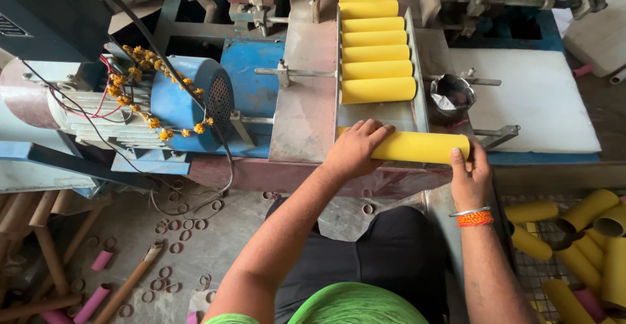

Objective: The person repeatedly picks up yellow cylindrical objects from a wire mesh bin and places them onto a conveyor belt. The person handles the cylinders one at a time, moving them from the bin to the belt in a repetitive cycle.

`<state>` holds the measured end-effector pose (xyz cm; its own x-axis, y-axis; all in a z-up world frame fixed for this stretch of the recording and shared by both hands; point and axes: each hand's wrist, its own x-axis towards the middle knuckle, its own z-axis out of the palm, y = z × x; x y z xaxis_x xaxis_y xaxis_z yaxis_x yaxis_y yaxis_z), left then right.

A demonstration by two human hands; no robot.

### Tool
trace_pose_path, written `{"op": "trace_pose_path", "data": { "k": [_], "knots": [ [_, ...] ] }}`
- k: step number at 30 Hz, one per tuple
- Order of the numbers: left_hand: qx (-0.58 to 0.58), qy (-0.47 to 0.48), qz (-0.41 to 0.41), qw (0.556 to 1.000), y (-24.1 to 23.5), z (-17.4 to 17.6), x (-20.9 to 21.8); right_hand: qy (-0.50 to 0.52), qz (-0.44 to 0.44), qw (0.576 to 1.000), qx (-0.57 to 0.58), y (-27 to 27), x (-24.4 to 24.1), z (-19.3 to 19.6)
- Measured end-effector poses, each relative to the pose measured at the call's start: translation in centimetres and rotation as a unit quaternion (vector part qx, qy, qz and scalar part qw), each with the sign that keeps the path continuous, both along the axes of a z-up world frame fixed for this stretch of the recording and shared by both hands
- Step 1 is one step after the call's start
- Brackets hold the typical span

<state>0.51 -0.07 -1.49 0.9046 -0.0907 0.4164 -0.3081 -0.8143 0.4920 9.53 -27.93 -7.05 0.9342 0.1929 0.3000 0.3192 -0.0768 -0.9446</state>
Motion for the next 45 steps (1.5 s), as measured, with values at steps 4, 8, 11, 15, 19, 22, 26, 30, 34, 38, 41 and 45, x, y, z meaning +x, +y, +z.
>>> {"op": "trace_pose_path", "data": {
  "k": [4,8,11,15,19,22,26,30,34,38,41,45],
  "knots": [
    [-0.001,0.002,-0.001,1.0,0.0,-0.1,0.0,-0.002,0.009,1.0,0.004,-0.1,0.1,-0.1],
    [-0.002,-0.002,0.004,1.0,0.0,-0.1,0.0,0.0,0.008,1.0,0.002,-0.1,0.1,-0.2],
    [-0.004,-0.016,-0.001,1.0,0.0,-0.2,0.0,0.012,0.011,1.0,0.017,-0.1,0.1,-0.3],
    [0.009,-0.003,0.008,1.0,-0.1,-0.4,0.1,0.02,0.011,0.999,0.026,0.2,0.0,0.0],
    [0.04,-0.038,0.011,0.998,0.0,-0.2,0.1,0.009,0.014,0.999,0.03,0.3,-0.5,0.4],
    [0.053,-0.048,0.003,0.997,0.2,0.1,-0.6,-0.016,0.014,0.999,0.029,0.2,-1.2,1.1],
    [0.081,-0.025,-0.005,0.996,0.8,0.3,-1.9,-0.039,0.005,0.999,-0.029,0.6,-2.6,2.1],
    [0.124,-0.003,0.002,0.992,1.2,0.0,-2.7,-0.086,0.035,0.994,-0.063,2.4,-3.8,2.9],
    [0.127,0.0,0.024,0.992,1.5,-0.5,-2.6,-0.182,-0.024,0.961,-0.208,4.2,-4.2,3.3],
    [0.123,-0.032,0.046,0.991,2.3,-0.7,-2.2,-0.243,-0.032,0.924,-0.293,5.1,-2.7,4.1],
    [0.026,-0.069,0.052,0.996,3.3,-1.1,-2.3,-0.259,-0.007,0.92,-0.295,5.9,-1.6,4.2],
    [-0.074,-0.111,0.053,0.99,3.4,-2.6,-2.5,-0.242,-0.003,0.935,-0.261,7.3,-1.1,3.1]
  ]
}}
